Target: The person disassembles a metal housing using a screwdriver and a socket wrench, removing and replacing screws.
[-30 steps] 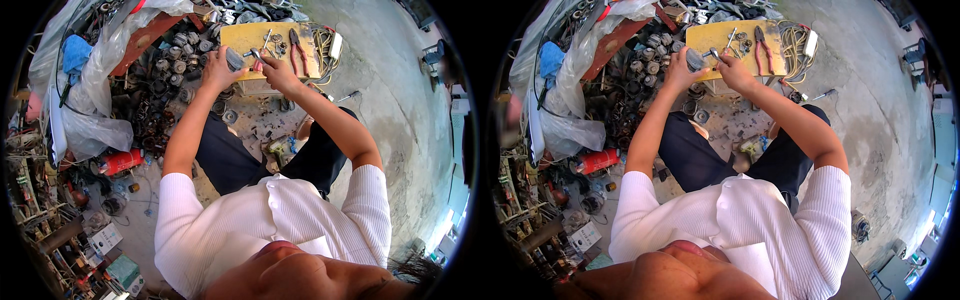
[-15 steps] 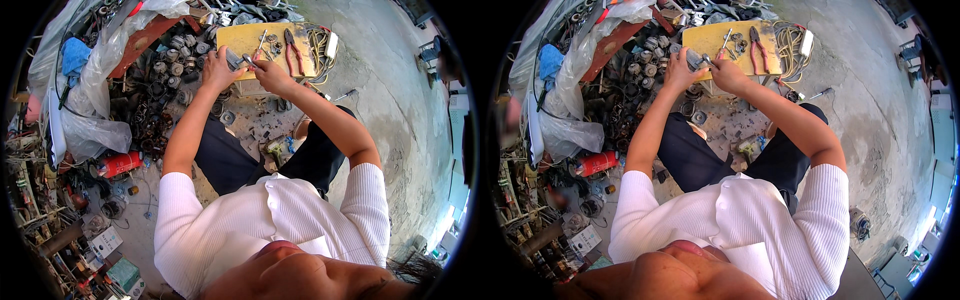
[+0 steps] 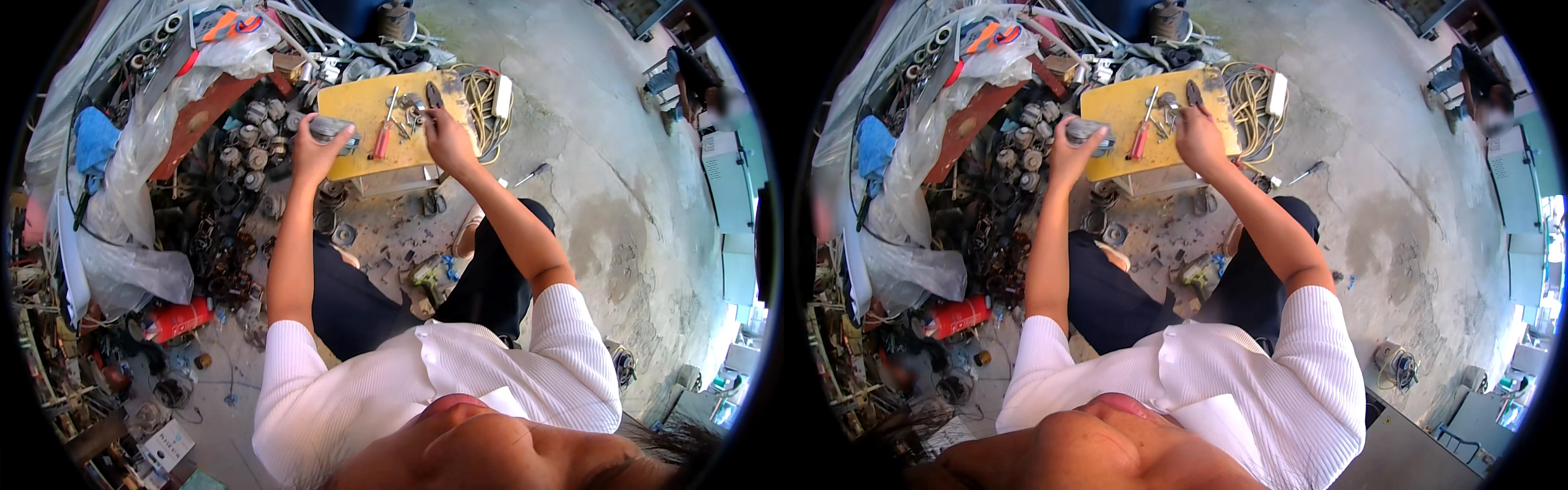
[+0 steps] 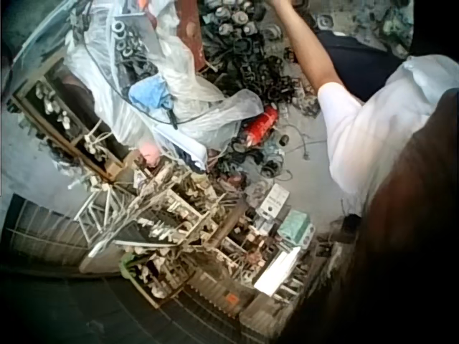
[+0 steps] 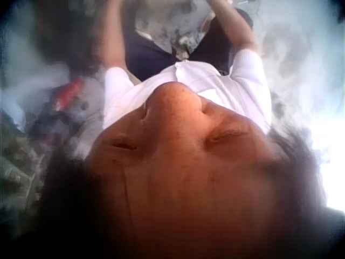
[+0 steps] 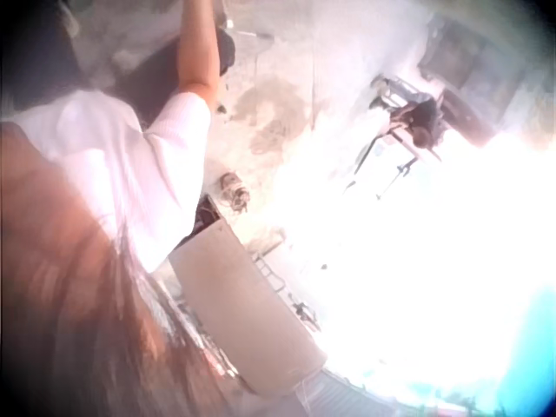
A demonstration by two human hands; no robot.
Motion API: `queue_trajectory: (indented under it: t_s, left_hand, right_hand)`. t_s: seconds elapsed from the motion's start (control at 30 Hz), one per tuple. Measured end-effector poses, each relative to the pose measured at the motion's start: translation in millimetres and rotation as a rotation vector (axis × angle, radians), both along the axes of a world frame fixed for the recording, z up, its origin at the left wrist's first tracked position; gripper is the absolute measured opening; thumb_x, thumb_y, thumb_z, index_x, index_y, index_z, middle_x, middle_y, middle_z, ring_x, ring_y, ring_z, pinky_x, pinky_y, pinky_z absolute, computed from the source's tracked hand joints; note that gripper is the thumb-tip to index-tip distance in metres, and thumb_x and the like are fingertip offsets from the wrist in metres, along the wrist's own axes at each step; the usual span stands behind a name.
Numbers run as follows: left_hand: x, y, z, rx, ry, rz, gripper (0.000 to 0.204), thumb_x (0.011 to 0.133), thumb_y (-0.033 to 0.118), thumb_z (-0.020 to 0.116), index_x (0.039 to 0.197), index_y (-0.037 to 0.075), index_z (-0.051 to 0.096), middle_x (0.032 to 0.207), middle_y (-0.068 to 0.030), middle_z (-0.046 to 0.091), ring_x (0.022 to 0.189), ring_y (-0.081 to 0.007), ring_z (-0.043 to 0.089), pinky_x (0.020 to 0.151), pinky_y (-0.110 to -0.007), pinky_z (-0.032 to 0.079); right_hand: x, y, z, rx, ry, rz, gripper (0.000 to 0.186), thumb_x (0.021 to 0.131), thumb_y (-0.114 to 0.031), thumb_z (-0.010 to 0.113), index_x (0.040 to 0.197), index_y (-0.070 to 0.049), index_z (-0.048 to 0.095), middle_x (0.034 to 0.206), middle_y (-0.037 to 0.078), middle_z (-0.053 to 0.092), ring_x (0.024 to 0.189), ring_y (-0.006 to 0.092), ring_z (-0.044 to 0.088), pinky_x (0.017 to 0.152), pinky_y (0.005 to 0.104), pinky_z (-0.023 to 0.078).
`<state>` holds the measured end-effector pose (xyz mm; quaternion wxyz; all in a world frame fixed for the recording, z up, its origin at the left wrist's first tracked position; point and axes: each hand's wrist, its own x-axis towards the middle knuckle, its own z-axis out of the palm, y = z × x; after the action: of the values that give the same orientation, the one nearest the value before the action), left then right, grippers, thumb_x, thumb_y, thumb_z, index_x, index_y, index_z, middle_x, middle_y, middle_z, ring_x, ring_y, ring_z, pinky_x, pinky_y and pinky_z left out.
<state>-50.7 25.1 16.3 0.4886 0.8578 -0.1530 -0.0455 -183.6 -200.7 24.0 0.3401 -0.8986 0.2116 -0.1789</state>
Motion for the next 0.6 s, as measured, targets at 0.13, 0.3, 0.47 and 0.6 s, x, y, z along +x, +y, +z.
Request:
queue_trajectory:
  t_s: [0.13, 0.3, 0.47, 0.6]
  left_hand:
    - [28, -4, -14, -0.721, 0.617, 0.001, 0.066, 0.079, 0.057, 0.074, 0.125, 0.014, 0.057, 0.115, -0.0060, 0.065, 0.104, -0.0205, 0.063, 0.092, -0.037, 0.049]
    - [17, -6, -1, -1.118, 1.028, -0.146, 0.067, 0.083, 0.061, 0.066, 0.127, 0.011, 0.056, 0.124, -0.0092, 0.063, 0.113, -0.0274, 0.060, 0.100, -0.046, 0.046]
    - [15, -15, 2, -1.337, 1.157, -0.192, 0.062, 0.091, 0.048, 0.057, 0.137, 0.007, 0.049, 0.139, -0.0192, 0.051, 0.129, -0.0463, 0.044, 0.110, -0.058, 0.033]
    - [15, -19, 4, -1.397, 1.208, -0.185, 0.066, 0.091, 0.051, 0.056, 0.142, 0.011, 0.045, 0.146, -0.0153, 0.045, 0.135, -0.0436, 0.038, 0.114, -0.060, 0.020]
  right_hand:
    - [12, -68, -38, -0.081, -0.060, -0.173, 0.028, 0.093, -0.018, 0.049, 0.107, 0.001, 0.065, 0.097, 0.030, 0.063, 0.093, 0.0444, 0.060, 0.084, 0.0495, 0.048]
    - [26, -97, -66, -0.091, -0.061, -0.225, 0.026, 0.090, -0.015, 0.050, 0.095, 0.003, 0.068, 0.091, 0.028, 0.065, 0.088, 0.0451, 0.061, 0.082, 0.0497, 0.049]
    - [38, -112, -75, -0.170, -0.047, -0.202, 0.026, 0.086, -0.020, 0.056, 0.098, -0.001, 0.070, 0.090, 0.027, 0.065, 0.087, 0.0445, 0.063, 0.081, 0.0495, 0.051]
    - [35, -121, -68, -0.042, 0.099, -0.167, 0.035, 0.085, -0.024, 0.059, 0.112, -0.004, 0.070, 0.093, 0.023, 0.070, 0.088, 0.0405, 0.067, 0.082, 0.0442, 0.053]
